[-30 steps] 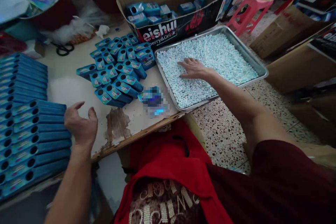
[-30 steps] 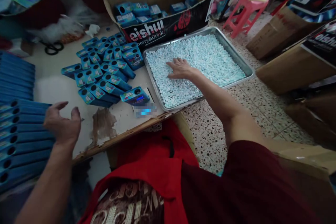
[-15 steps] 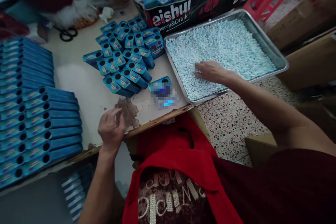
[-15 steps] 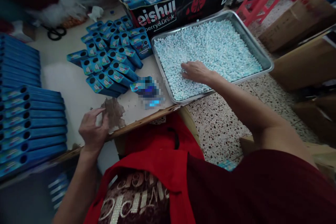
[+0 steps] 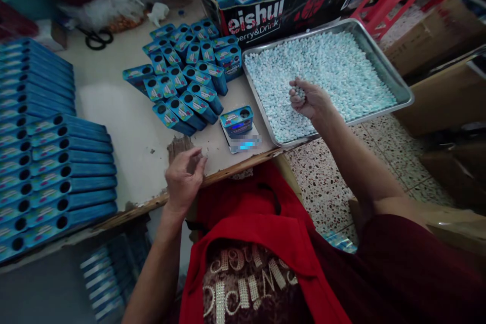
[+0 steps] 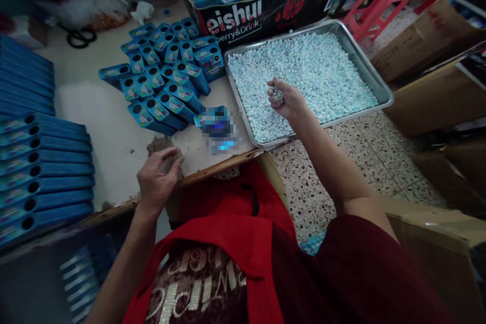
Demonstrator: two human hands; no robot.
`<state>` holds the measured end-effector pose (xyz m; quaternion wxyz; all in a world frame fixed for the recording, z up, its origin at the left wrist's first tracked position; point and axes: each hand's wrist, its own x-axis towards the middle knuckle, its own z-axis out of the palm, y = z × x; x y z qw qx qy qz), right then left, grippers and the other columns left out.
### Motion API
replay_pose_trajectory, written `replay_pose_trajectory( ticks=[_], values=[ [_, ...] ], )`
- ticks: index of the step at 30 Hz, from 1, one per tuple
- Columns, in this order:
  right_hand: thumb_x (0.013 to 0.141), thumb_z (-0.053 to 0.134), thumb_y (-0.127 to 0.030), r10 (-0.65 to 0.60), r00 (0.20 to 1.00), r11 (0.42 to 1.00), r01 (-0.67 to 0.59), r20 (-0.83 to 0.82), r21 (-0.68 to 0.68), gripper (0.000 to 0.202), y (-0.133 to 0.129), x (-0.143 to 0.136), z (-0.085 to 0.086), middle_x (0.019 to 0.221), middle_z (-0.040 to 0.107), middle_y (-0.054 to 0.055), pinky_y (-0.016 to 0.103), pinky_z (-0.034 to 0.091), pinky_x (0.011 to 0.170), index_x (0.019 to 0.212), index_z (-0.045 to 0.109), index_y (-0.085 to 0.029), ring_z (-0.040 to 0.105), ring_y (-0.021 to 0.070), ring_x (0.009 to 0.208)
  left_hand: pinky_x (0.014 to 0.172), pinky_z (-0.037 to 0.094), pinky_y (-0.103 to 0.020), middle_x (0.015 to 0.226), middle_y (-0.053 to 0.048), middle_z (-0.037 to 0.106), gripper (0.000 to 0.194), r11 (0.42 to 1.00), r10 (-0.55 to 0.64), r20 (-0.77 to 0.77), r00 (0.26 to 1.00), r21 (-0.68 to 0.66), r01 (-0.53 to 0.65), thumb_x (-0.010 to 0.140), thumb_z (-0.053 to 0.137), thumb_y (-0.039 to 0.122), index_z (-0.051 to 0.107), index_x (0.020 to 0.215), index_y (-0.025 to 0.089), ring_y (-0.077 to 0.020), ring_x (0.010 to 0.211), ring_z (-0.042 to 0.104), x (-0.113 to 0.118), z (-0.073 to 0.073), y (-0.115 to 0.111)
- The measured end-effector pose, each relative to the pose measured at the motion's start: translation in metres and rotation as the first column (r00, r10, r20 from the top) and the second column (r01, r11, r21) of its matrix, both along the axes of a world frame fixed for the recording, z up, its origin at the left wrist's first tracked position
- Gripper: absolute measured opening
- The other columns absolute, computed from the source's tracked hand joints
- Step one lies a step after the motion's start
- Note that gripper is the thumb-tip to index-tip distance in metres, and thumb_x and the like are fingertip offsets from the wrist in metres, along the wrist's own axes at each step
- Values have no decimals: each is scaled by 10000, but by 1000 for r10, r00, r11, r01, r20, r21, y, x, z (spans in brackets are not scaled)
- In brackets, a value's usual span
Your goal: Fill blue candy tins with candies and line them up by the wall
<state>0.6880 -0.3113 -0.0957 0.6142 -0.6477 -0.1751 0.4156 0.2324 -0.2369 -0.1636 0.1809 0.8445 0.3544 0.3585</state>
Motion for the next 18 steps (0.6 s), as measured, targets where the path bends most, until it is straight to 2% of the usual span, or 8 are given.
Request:
replay_pose_trajectory(
  ticks=[2,4,7,9,11,13,15,18],
  values=[
    [1008,983,-428,122,959,992,-113,258,-48,338,-1,-1,-2,734,696,3,236,414,561,878,752,-218,550,119,616,1069,709,-419,1223,-105,918,264,998,20,40,999,-68,-17,1142,813,397,845,1333,217,-280,1121,895,6,3,0],
    [969,959,-226,239,830,971,-205,504,-123,163,-2,2,-2,777,777,36,266,490,664,870,832,-200,652,152,715,1071,711,-422,1216,-101,913,264,997,30,44,999,-67,-27,1136,813,393,846,1331,217,-280,1119,895,13,4,0],
    [921,902,-57,346,704,938,-258,621,-231,138,0,9,2,782,808,34,293,513,724,891,900,-192,695,173,773,1068,706,-430,1196,-101,902,260,1000,-14,-4,1000,-6,14,1150,787,393,851,1336,223,-286,1114,880,21,2,1],
    [953,911,-77,354,772,933,-253,527,-256,132,4,14,7,734,776,28,294,503,681,880,887,-185,648,155,701,1066,702,-426,1212,-103,894,260,998,-58,-26,998,28,59,1162,770,374,850,1363,228,-287,1127,870,23,-2,1],
    [973,929,-93,302,896,945,-235,327,-228,160,7,17,11,729,765,30,284,535,661,869,849,-184,628,133,657,1039,706,-406,1246,-107,882,262,996,-84,-20,996,38,85,1162,766,339,846,1386,230,-275,1114,864,22,-5,1],
    [947,942,-49,252,961,954,-227,111,-195,179,9,16,16,796,803,46,269,605,682,902,835,-184,681,128,686,1010,712,-391,1287,-111,866,268,997,-79,-6,997,26,79,1156,776,328,840,1396,229,-257,1076,858,18,-7,2],
    [929,963,-26,247,968,950,-248,-29,-187,189,8,12,20,897,850,76,250,657,703,964,851,-175,735,134,742,1039,717,-408,1330,-122,857,277,999,-53,-5,999,14,53,1153,782,345,835,1397,226,-260,1088,855,11,-9,3],
    [1012,982,-131,288,952,934,-303,-104,-188,110,7,2,30,968,872,99,224,671,683,1026,876,-157,734,126,756,1114,707,-461,1366,-138,850,287,1000,-6,-27,1000,-11,5,1160,771,388,825,1390,226,-289,1163,845,-1,-13,6]
  ],
)
